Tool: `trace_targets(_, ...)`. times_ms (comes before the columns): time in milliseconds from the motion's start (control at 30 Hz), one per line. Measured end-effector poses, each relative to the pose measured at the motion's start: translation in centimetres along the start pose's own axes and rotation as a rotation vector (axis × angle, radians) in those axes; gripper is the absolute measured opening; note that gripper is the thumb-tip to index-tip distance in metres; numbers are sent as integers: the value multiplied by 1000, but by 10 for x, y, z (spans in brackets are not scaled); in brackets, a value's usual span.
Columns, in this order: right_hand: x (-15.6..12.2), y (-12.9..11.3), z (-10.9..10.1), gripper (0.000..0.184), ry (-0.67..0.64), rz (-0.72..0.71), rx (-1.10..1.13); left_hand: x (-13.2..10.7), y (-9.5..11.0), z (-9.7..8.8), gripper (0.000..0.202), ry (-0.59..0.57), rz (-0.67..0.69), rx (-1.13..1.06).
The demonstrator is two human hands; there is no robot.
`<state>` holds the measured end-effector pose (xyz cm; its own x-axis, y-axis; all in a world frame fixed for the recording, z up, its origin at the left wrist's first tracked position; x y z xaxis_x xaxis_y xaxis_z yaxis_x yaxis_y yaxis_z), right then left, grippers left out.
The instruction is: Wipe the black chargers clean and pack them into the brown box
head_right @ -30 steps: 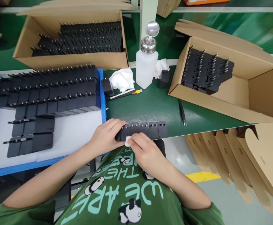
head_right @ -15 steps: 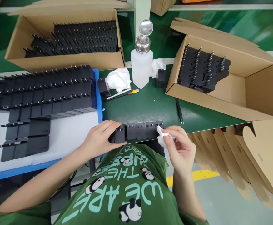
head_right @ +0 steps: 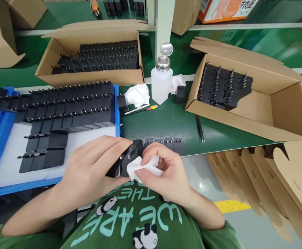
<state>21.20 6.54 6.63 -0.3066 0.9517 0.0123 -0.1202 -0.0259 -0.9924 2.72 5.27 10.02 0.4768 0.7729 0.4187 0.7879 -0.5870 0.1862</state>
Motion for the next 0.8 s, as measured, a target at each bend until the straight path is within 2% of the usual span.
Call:
trace_targets(200,0,5,1,10,4,-12,-54,0,2,4,23,31,-28,24)
trace_targets(267,-1,5,4,10,71,-64,-122,-1,4,8,22,13,-22,5)
trace_targets(367,0,5,0,10,257,-174,-218,-3,8,12,27,-6,-19,-76)
trace_targets(467,8,10,-30,9,502,-253,-260,-5,8,8,35,11,-34,-97)
trace_targets(533,17,18,-61,12,663,-264,-411,-5,6,3,34,28,-44,-67)
trace_targets(567,22,23,-77,16,701,-249,-523,-5,4,1,32,39,-44,-51)
trace_targets(600,27,29,-93,20,690,-219,-641,-5,2,-2,31,48,-43,-39)
trace_targets(700,39,47,-131,24,531,-142,-843,-6,-1,-7,29,62,-44,-12)
trace_targets(800,44,62,-157,23,555,-139,-935,-5,-2,-10,30,59,-50,23)
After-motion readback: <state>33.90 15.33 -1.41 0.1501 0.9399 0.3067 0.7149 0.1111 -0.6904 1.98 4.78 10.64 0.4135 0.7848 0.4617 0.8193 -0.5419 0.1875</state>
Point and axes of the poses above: each hand's wrist, its own x-axis towards the middle knuckle, its own z-axis out of the palm, y = z × x, the point moved 1 cm from there along x, towards the middle knuckle, and after that the axes turned 2 degrees about y, right-handed, at the moved point
